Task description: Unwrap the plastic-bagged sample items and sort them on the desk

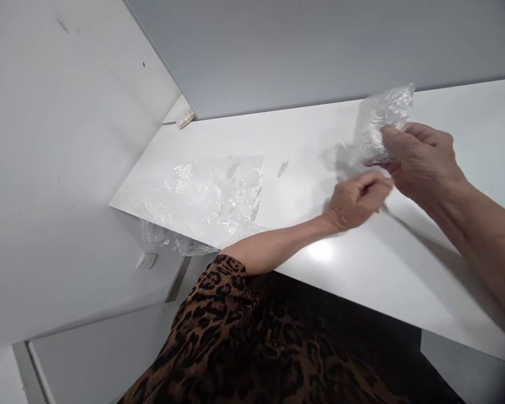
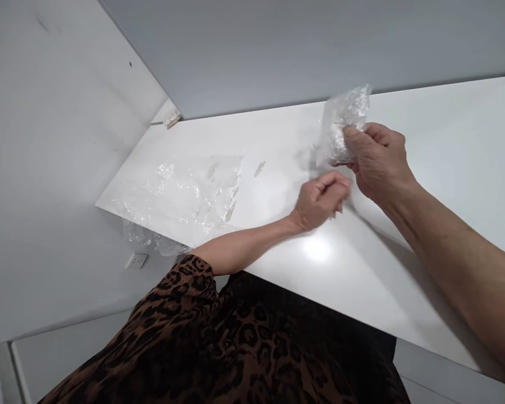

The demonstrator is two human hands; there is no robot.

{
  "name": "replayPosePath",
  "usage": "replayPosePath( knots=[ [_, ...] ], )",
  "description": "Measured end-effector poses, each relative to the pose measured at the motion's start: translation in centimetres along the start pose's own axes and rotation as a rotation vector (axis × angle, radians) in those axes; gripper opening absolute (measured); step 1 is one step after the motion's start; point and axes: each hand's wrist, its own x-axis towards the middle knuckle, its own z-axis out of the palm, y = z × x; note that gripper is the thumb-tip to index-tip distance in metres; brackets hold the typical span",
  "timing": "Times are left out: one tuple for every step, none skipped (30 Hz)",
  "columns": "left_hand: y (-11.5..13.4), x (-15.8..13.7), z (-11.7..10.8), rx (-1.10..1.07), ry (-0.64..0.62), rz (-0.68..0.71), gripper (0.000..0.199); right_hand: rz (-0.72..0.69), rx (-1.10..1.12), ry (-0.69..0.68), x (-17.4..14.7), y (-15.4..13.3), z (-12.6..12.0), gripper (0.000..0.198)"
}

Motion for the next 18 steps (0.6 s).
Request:
replayPosePath(
  knots=[
    [0.1,0.2,-0.3,-0.020,0.041,0.021,0.024,0.028,0.092,0.025,-0.3,0.1,-0.4,0.036],
    [0.2,0.5,-0.6,-0.042,0.090,0.050,0.023,0.051,0.155,0.044,-0.7,0.2,-0.8,0.035],
    [0.3,0.8,-0.9,-0.068,0.159,0.076,0.022,0.077,0.194,0.058,-1.1,0.3,-1.2,0.033],
    [0.4,1.1,-1.2,-0.092,0.226,0.102,0.022,0.104,0.216,0.065,-1.7,0.3,-1.6,0.031],
    [0.4,1.4,-1.5,-0.113,0.278,0.123,0.025,0.132,0.228,0.070,-2.3,0.4,-1.9,0.028],
    [0.5,1.7,-1.7,-0.131,0.307,0.135,0.030,0.153,0.236,0.068,-2.9,0.4,-2.2,0.026],
    [0.6,1.9,-1.9,-0.144,0.303,0.136,0.036,0.168,0.240,0.057,-3.5,0.4,-2.5,0.025],
    [0.6,2.1,-2.1,-0.149,0.272,0.121,0.041,0.180,0.238,0.034,-4.1,0.4,-2.7,0.023],
    [0.6,2.2,-2.3,-0.152,0.220,0.097,0.046,0.188,0.230,0.000,-4.6,0.5,-2.9,0.022],
    [0.6,2.4,-2.5,-0.160,0.165,0.072,0.049,0.196,0.216,-0.042,-4.9,0.6,-3.1,0.020],
    [0.6,2.5,-2.6,-0.171,0.123,0.046,0.051,0.205,0.199,-0.084,-5.1,0.7,-3.2,0.019],
    [0.6,2.6,-2.8,-0.183,0.101,0.019,0.050,0.211,0.186,-0.116,-5.2,0.8,-3.4,0.017],
    [0.5,2.7,-2.9,-0.198,0.099,-0.005,0.047,0.215,0.178,-0.128,-5.1,1.0,-3.5,0.016],
    [0.6,2.8,-3.0,-0.213,0.110,-0.025,0.043,0.219,0.177,-0.115,-4.9,1.2,-3.5,0.014],
    [0.6,2.9,-3.1,-0.226,0.124,-0.039,0.039,0.225,0.176,-0.084,-4.7,1.3,-3.6,0.012],
    [0.7,3.0,-3.2,-0.236,0.137,-0.050,0.035,0.234,0.173,-0.044,-4.5,1.5,-3.6,0.012],
    [0.8,3.1,-3.3,-0.242,0.147,-0.060,0.032,0.243,0.168,-0.015,-4.2,1.7,-3.7,0.013],
    [0.9,3.1,-3.4,-0.245,0.155,-0.067,0.030,0.242,0.168,-0.002,-4.0,1.8,-3.7,0.016]
  ],
)
